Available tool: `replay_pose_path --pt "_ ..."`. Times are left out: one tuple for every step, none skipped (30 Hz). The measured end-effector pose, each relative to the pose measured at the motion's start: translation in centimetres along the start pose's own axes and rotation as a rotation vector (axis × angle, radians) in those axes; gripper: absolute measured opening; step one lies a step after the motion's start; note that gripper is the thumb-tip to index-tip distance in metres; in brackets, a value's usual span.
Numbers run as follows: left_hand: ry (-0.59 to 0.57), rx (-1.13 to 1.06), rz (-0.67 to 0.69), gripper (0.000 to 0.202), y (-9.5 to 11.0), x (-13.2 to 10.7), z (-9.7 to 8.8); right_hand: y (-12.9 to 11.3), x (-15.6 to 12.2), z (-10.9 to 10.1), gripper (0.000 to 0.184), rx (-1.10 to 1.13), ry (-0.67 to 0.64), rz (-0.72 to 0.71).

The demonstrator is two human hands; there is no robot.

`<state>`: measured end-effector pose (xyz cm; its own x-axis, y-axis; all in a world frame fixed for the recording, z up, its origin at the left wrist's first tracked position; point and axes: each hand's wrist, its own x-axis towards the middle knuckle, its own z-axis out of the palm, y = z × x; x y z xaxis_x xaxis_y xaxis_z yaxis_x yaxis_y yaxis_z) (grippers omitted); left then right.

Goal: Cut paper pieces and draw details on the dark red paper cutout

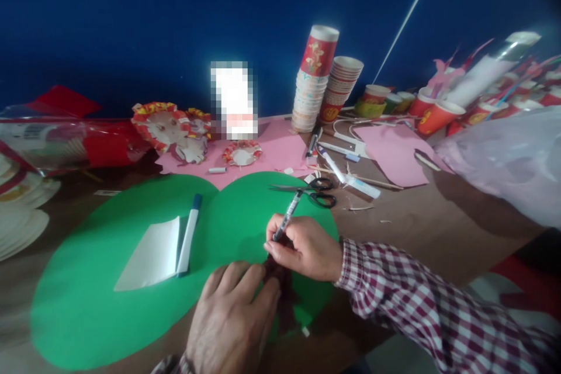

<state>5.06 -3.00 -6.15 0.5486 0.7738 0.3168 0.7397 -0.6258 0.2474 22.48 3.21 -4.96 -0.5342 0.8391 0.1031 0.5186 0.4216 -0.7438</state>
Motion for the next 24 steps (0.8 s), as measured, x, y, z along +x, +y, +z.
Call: replay_pose_path --pt "-0.007 0.001 0.004 0.019 0.01 0.02 -0.06 -0.01 0.01 -0.02 0.008 -0.002 -0.003 -0.001" --pt "-0.012 0.004 0.005 0.019 0.02 0.06 -0.12 -0.01 0.01 -0.04 0.008 -0.003 -0.003 -0.001" --pt "-0.014 0.006 0.006 0.019 0.01 0.10 -0.18 -0.02 0.02 -0.05 0.008 -0.005 -0.004 0.000" --pt "-0.014 0.008 0.006 0.019 0.00 0.13 -0.23 -0.03 0.03 -0.06 0.008 -0.007 -0.006 0.002" --pt "-0.010 0.010 0.007 0.019 -0.01 0.15 -0.25 -0.05 0.03 -0.08 0.008 -0.010 -0.009 0.005" --pt "-0.009 0.012 0.008 0.019 -0.03 0.17 -0.24 -0.07 0.03 -0.10 0.008 -0.012 -0.014 0.008" --pt "-0.009 0.014 0.008 0.019 -0.05 0.17 -0.22 -0.09 0.04 -0.11 0.008 -0.015 -0.017 0.010" --pt "-0.012 0.017 0.009 0.020 -0.06 0.17 -0.18 -0.11 0.04 -0.14 0.008 -0.018 -0.020 0.011" --pt "-0.015 0.019 0.008 0.020 -0.06 0.16 -0.14 -0.13 0.05 -0.16 0.008 -0.020 -0.019 0.011" --pt "-0.016 0.021 0.005 0.020 -0.06 0.15 -0.11 -0.14 0.06 -0.17 0.008 -0.021 -0.017 0.010" --pt "-0.016 0.021 0.003 0.020 -0.05 0.15 -0.10 -0.15 0.07 -0.19 0.007 -0.022 -0.015 0.010" --pt "-0.014 0.020 0.003 0.020 -0.03 0.16 -0.09 -0.15 0.09 -0.20 0.007 -0.022 -0.012 0.010" --pt "-0.010 0.020 0.003 0.020 -0.01 0.18 -0.11 -0.14 0.11 -0.20 0.007 -0.021 -0.009 0.011" --pt "-0.007 0.020 0.004 0.021 0.01 0.20 -0.15 -0.13 0.13 -0.20 0.007 -0.020 -0.005 0.011" --pt "-0.008 0.021 0.005 0.021 0.04 0.23 -0.19 -0.12 0.14 -0.20 0.007 -0.019 -0.001 0.012" --pt "-0.009 0.023 0.007 0.021 0.06 0.26 -0.24 -0.10 0.15 -0.19 0.007 -0.018 0.001 0.013" --pt "-0.008 0.026 0.009 0.022 0.08 0.28 -0.30 -0.09 0.15 -0.18 0.006 -0.017 0.002 0.015" --pt "-0.008 0.027 0.012 0.022 0.09 0.30 -0.35 -0.08 0.14 -0.18 0.006 -0.017 0.002 0.016" --pt "-0.008 0.026 0.013 0.021 0.09 0.32 -0.39 -0.08 0.14 -0.18 0.006 -0.015 0.001 0.016" --pt "-0.007 0.024 0.015 0.021 0.09 0.32 -0.42 -0.09 0.13 -0.19 0.006 -0.013 0.001 0.017" --pt "-0.007 0.023 0.013 0.020 0.08 0.32 -0.43 -0.10 0.12 -0.20 0.006 -0.010 0.001 0.017" --pt "-0.008 0.022 0.011 0.020 0.06 0.31 -0.42 -0.11 0.11 -0.21 0.006 -0.008 0.003 0.018" --pt "-0.008 0.022 0.010 0.020 0.04 0.29 -0.40 -0.13 0.11 -0.22 0.006 -0.006 0.004 0.019" --pt "-0.005 0.024 0.008 0.019 0.02 0.27 -0.37 -0.15 0.10 -0.23 0.006 -0.006 0.002 0.018"
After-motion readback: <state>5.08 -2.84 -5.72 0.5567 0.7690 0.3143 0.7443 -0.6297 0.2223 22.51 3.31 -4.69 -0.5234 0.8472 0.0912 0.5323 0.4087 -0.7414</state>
